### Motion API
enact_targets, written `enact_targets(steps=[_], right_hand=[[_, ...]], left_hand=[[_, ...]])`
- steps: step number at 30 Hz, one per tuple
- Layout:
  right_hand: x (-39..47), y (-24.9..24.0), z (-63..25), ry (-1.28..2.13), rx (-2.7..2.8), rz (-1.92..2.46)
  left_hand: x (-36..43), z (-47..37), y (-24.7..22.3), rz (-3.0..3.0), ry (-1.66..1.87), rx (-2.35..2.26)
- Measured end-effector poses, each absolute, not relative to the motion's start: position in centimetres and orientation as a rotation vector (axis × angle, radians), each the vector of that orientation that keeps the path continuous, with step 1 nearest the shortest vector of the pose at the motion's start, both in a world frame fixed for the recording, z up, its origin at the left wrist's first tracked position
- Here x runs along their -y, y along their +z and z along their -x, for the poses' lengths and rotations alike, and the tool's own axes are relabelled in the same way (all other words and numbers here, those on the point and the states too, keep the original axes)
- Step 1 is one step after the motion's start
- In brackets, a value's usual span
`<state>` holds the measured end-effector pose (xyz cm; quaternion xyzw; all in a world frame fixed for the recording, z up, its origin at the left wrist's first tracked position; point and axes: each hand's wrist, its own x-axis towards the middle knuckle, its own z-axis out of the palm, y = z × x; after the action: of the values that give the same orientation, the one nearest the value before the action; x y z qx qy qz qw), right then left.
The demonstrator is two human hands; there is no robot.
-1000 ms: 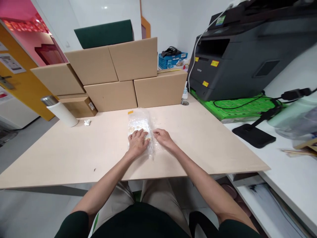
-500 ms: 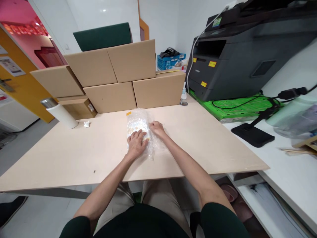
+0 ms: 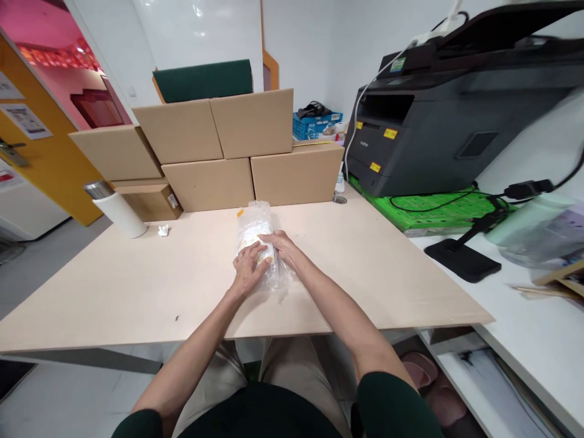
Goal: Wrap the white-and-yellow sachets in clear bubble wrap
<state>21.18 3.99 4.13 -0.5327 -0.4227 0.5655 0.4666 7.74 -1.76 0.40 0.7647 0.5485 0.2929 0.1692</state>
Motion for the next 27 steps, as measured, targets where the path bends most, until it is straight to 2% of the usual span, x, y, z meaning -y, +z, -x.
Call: enact_targets(steps=[4,9,14,17,22,24,27], right_hand=[[-1.9,5.5,-20.3,1.511,0.993,1.121],[2.4,7.5,-21.4,1.691,1.192,0.869],[4.2,9.0,-22.8,1.502,1.308,0.835],[3.3,8.3,-22.6,1.445,1.219,0.864],[0.1,4.6,-21.2,1.306,1.035,1.012],[-1.2,3.1,-20.8,1.129,1.056,1.225],[-2.9,1.8,-20.4,0.637,1.288,1.515]], left_hand=[[1.9,-5.2,2.1,-2.231,1.023,-1.514],[0.9,0.0,7.0,-2.403,1.033,-1.582],[1.5,3.2,9.5,-1.908,0.777,-0.891],[2.2,2.9,8.4,-1.514,0.824,-0.674],[0.5,0.1,4.7,-1.100,1.206,-0.868],[-1.1,-1.0,3.2,-1.000,1.333,-1.046],[-3.3,-2.1,1.3,-1.090,1.361,-1.359]])
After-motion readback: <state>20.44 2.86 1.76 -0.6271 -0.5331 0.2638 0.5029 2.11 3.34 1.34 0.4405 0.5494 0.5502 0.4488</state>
